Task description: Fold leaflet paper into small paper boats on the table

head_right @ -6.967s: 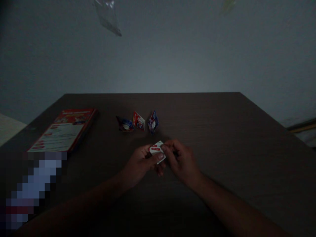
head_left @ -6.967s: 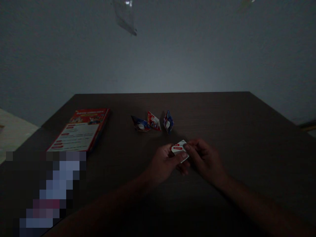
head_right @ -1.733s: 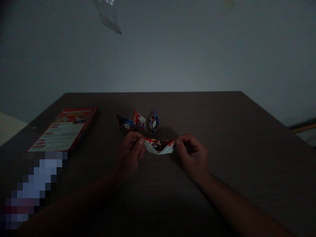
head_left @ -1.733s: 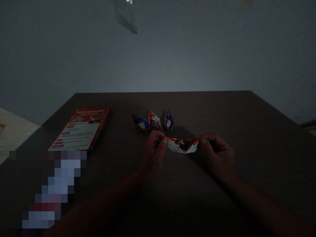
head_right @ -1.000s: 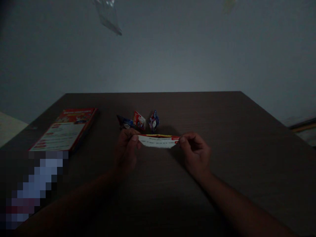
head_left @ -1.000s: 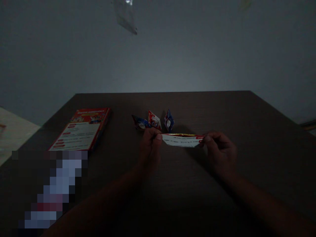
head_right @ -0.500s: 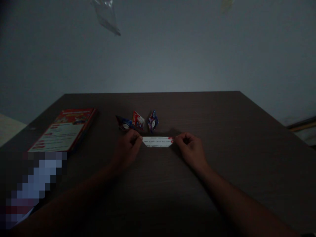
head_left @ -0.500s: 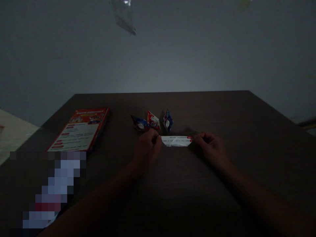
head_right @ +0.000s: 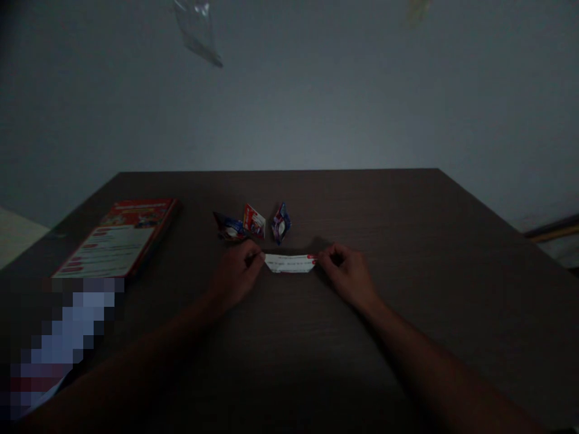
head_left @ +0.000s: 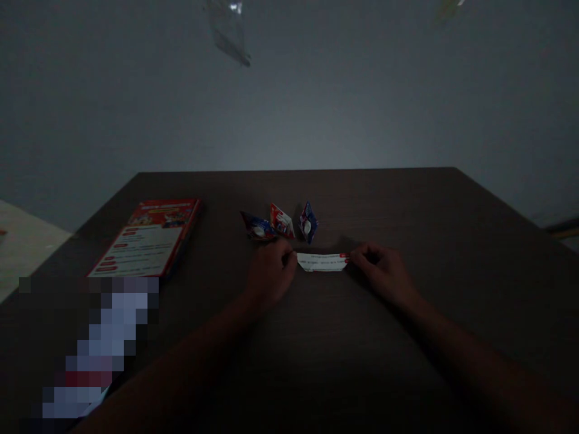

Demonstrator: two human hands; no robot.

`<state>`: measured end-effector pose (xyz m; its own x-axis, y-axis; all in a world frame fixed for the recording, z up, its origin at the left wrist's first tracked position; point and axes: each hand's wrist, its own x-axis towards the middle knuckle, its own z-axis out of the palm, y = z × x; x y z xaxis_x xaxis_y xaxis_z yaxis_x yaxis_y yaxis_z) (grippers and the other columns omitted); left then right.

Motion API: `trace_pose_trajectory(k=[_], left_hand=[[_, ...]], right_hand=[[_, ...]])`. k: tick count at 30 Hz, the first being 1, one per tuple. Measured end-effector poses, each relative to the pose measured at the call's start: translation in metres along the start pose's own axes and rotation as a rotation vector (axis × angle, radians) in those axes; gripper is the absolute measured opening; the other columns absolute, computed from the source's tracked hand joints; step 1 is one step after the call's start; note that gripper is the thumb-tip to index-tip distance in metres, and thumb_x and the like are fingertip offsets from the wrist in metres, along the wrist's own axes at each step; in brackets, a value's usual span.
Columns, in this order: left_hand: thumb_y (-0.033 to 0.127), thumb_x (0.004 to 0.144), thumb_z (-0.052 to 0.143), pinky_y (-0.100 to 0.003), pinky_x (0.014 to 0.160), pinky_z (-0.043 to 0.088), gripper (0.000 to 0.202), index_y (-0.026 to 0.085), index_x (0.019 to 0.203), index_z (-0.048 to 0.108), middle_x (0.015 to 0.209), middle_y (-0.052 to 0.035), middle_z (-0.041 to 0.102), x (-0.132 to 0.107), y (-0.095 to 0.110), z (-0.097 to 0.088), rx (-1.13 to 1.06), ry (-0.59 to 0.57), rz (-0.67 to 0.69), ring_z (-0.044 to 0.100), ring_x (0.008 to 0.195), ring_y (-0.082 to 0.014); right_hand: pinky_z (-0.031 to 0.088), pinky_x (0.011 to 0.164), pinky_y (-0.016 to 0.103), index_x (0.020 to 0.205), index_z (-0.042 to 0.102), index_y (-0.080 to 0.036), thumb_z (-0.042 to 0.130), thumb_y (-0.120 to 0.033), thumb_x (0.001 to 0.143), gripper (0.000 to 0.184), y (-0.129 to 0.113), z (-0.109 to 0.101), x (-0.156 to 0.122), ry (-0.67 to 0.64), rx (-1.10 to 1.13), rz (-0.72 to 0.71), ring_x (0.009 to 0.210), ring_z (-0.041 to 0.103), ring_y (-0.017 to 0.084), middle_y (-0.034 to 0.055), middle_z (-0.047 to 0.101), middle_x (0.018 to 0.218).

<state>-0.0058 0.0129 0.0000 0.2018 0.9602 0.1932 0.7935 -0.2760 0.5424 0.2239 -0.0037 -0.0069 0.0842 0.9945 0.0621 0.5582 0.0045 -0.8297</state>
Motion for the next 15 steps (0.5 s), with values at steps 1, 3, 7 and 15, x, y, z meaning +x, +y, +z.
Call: trace_pose_trajectory(k=[1,3,7,15], left_hand=[[0.026,0.085,0.046,-0.025,0.059,0.037,0.015,0.018,0.076,0.054,0.072,-0.0011,0.06,-0.001,0.0,0.0,-0.076,0.02,-0.001,0.055,0.067,-0.0148],[0.029,0.086,0.045,-0.024,0.059,0.038,0.016,0.018,0.077,0.054,0.071,0.0005,0.059,-0.002,0.002,-0.001,-0.216,0.068,0.012,0.054,0.065,-0.0131],[0.029,0.086,0.046,-0.022,0.06,0.04,0.013,0.019,0.08,0.052,0.069,0.0025,0.055,-0.007,0.006,-0.004,-0.371,0.196,0.085,0.052,0.064,-0.0114],[0.03,0.081,0.048,-0.027,0.07,0.044,0.022,0.019,0.101,0.047,0.089,-0.0048,0.056,-0.023,0.017,-0.006,-0.494,0.238,0.135,0.054,0.079,-0.016]], right_hand=[[0.042,0.058,0.026,0.072,0.062,-0.017,0.054,-0.039,0.081,0.026,0.0,0.0,-0.001,-0.003,0.043,-0.021,0.065,0.057,0.016,0.003,0.063,0.07],[0.042,0.056,0.025,0.074,0.061,-0.017,0.053,-0.04,0.082,0.025,-0.002,-0.001,-0.005,0.037,0.062,-0.081,0.064,0.056,0.015,0.0017,0.061,0.068],[0.042,0.055,0.025,0.077,0.062,-0.019,0.055,-0.034,0.083,0.017,-0.009,-0.003,-0.014,0.184,0.008,-0.287,0.06,0.055,0.014,0.0004,0.061,0.067],[0.045,0.061,0.032,0.091,0.062,-0.019,0.061,-0.008,0.077,0.018,-0.03,-0.009,-0.023,0.239,-0.171,-0.901,0.065,0.06,0.017,0.0049,0.066,0.074]])
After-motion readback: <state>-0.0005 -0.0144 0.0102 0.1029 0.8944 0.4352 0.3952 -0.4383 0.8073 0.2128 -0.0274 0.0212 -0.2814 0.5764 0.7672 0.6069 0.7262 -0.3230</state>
